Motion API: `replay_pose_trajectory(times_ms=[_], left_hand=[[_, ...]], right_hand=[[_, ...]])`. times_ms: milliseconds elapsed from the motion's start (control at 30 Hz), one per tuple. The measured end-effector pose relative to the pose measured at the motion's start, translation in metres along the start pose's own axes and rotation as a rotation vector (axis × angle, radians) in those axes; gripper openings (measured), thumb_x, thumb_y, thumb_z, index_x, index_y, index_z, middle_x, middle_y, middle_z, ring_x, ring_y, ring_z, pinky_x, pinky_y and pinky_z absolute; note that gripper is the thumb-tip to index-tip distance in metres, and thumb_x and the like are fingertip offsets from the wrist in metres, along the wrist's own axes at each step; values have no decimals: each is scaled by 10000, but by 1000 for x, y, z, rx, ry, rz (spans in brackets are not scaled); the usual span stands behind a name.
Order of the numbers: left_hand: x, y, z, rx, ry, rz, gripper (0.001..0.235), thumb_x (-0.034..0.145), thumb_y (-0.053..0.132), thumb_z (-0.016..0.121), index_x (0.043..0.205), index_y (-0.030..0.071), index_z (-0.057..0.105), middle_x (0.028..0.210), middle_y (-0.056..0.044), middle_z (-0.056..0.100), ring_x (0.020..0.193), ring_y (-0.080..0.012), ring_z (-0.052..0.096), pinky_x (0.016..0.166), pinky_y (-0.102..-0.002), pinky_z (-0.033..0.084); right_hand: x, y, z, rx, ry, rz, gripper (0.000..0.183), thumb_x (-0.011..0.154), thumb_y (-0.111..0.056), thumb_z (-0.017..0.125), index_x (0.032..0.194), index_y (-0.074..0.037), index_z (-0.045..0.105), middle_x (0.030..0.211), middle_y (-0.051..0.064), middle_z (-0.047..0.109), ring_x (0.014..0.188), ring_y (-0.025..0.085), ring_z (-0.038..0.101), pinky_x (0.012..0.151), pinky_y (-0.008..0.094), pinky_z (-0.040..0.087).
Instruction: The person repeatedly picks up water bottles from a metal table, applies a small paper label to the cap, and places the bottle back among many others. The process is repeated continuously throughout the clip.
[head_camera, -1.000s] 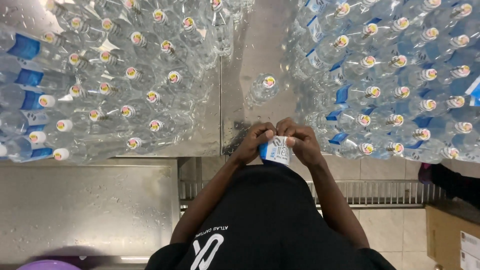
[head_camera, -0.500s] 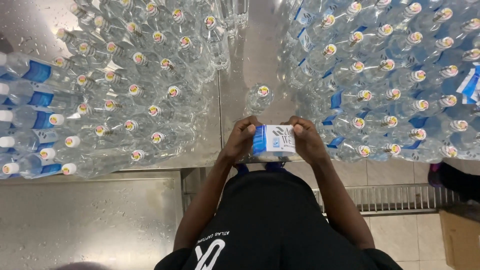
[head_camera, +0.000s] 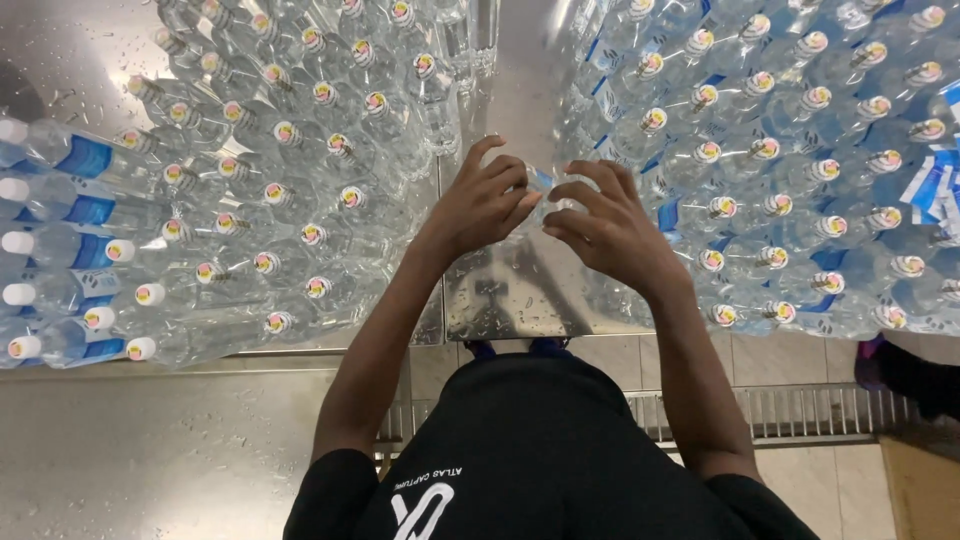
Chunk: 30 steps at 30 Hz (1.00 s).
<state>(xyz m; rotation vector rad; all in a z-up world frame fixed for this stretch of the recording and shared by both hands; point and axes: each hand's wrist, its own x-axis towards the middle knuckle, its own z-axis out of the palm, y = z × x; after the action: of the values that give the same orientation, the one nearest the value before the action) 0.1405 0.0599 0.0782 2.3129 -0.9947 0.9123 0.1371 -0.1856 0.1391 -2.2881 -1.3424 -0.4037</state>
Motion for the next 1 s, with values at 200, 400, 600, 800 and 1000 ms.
replay_pose_trajectory(times_ms=[200,400,600,800,1000], left_hand=[[-36,-8,40,-477,146,-541,234,1038,254,815,898,82,740,1038,-61,678,1147,-307,689,1086,-531,494],[-32,27,22,-939,263,-835,307,1089,144,683,1372,60,598,1509,-188,518,1447,-400,544,1190,-558,490],[-20,30,6,-783,-29,-931,334,1139,71,493,1468,34,535,1338,-266,682,1374,-494,625,1207,-654,434],[-19,30,8,-800,-32,-966,323,1166,134,445,1458,61,560,1410,-274,663,1427,-517,565,1196,-676,433],[-25,29,10,-810,-37,-1014,367,1152,171,421,1470,36,544,1439,-339,634,1449,-544,535,1215,-704,396]], right_hand=[[-18,11,56,104,-30,82,131,935,-211,881,1010,-137,803,1117,59,671,1397,378,575,1116,539,442],[-44,24,91,255,50,199,196,993,-284,840,1165,-194,813,1134,33,680,1449,377,555,1183,559,407],[-20,2,66,49,14,205,232,947,-339,891,1117,-197,820,1149,54,715,1525,383,485,1282,612,246],[-40,7,87,221,23,245,146,969,-320,873,1011,-198,804,1174,45,696,1526,385,482,1272,624,260],[-49,2,94,252,129,300,242,1015,-356,830,1158,-164,796,1308,88,671,1511,414,486,1237,623,346]])
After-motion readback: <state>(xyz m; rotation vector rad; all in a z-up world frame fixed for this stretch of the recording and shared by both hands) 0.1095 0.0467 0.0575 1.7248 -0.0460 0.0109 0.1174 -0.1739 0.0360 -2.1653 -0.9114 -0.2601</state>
